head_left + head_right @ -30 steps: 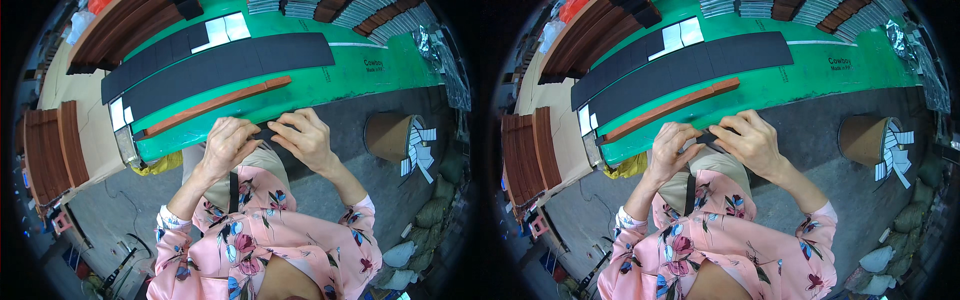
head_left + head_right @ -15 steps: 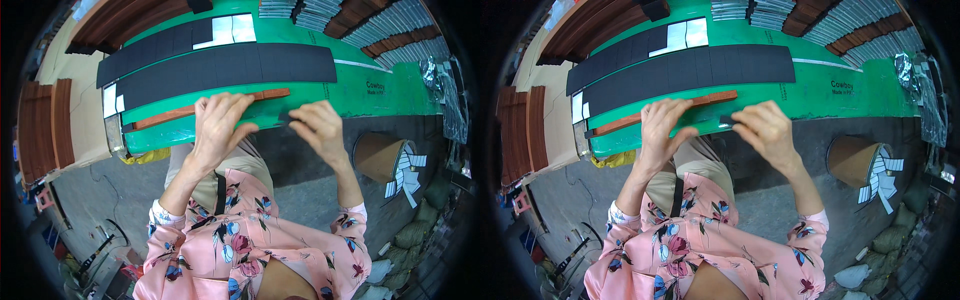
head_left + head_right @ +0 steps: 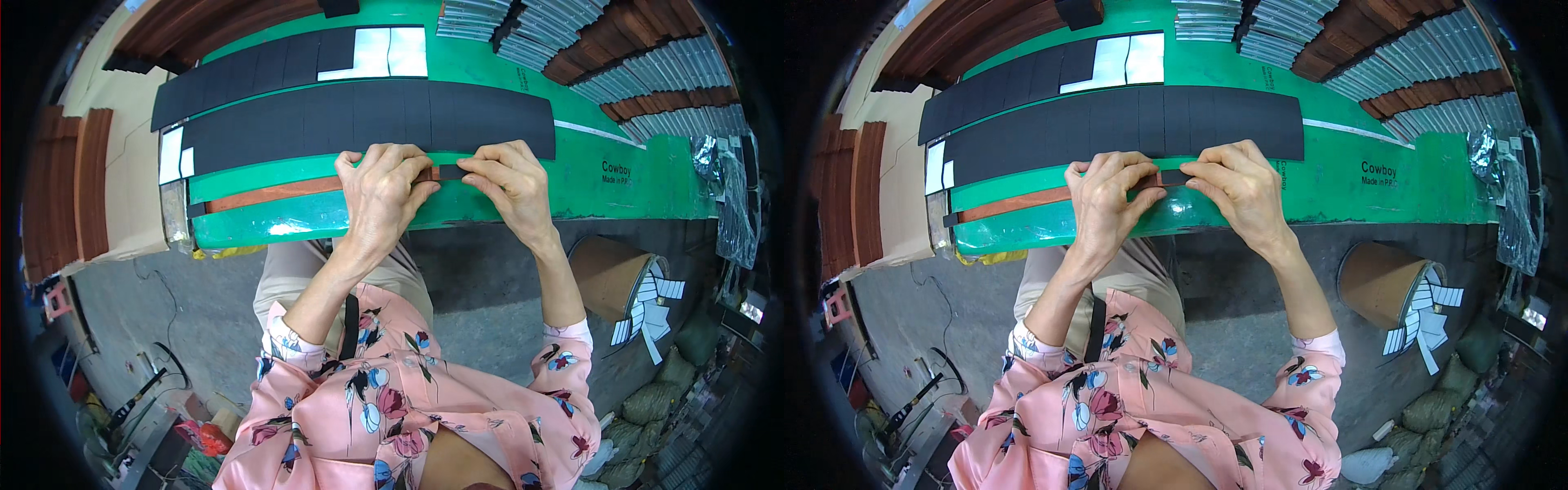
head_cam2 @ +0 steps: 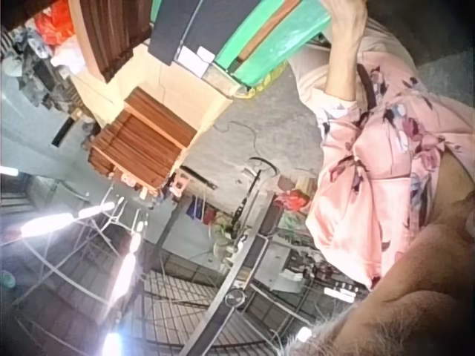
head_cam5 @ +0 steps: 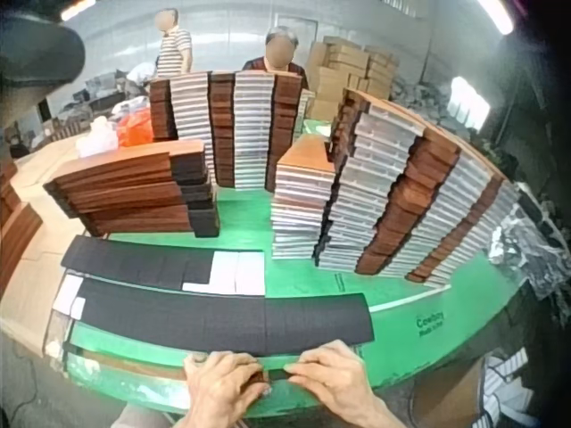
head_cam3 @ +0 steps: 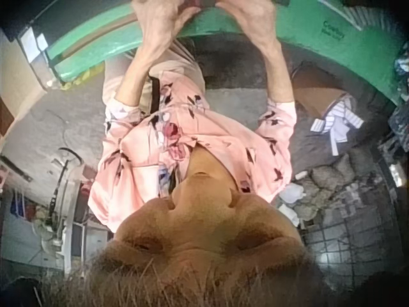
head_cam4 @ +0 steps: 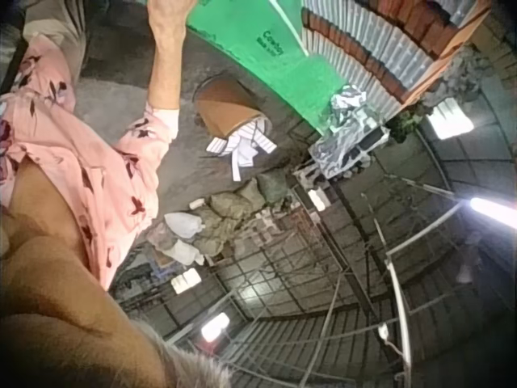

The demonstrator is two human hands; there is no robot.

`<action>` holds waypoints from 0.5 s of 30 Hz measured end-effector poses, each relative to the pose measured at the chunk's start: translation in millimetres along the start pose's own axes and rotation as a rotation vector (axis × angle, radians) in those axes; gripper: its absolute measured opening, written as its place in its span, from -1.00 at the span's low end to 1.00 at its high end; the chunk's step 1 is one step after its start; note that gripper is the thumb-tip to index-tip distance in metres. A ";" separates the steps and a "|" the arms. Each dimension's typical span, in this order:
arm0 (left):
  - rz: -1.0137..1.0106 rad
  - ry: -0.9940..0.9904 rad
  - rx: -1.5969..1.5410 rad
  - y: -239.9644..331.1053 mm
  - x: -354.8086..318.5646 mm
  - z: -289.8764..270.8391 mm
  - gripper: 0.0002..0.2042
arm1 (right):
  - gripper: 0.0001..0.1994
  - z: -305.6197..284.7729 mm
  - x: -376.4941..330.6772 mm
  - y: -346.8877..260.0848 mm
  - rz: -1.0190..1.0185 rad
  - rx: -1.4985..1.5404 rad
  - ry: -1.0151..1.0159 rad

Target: The person is manually applying black and brown adhesive finishing strips to long wooden planks on a workbench.

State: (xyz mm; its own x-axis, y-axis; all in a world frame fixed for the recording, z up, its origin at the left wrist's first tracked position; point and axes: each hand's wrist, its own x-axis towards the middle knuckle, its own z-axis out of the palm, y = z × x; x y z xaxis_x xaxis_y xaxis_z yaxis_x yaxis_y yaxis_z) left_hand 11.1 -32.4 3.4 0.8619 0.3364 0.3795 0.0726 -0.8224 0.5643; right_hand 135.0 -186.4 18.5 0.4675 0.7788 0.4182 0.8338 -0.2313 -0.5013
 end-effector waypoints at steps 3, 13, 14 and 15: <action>-0.019 0.006 -0.013 -0.9 0.3 2.8 -0.78 | -0.78 1.5 0.3 -0.4 0.008 0.002 -0.020; -0.031 0.022 -0.013 -0.6 1.5 3.7 -0.80 | -0.78 3.7 1.8 -0.4 0.005 -0.010 -0.029; -0.032 0.022 -0.013 -0.4 1.4 3.8 -0.80 | -0.78 3.9 1.9 -0.6 0.001 -0.010 -0.028; -0.036 0.022 -0.012 -0.2 1.3 3.8 -0.80 | -0.78 4.0 1.7 -0.7 0.001 -0.009 -0.028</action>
State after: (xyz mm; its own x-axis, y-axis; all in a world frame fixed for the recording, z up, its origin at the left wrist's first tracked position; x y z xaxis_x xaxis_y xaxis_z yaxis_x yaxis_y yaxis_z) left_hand 14.1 -33.5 1.1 0.8478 0.3755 0.3745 0.0971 -0.8042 0.5864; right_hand 134.0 -182.6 16.5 0.4600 0.7948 0.3960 0.8361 -0.2375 -0.4945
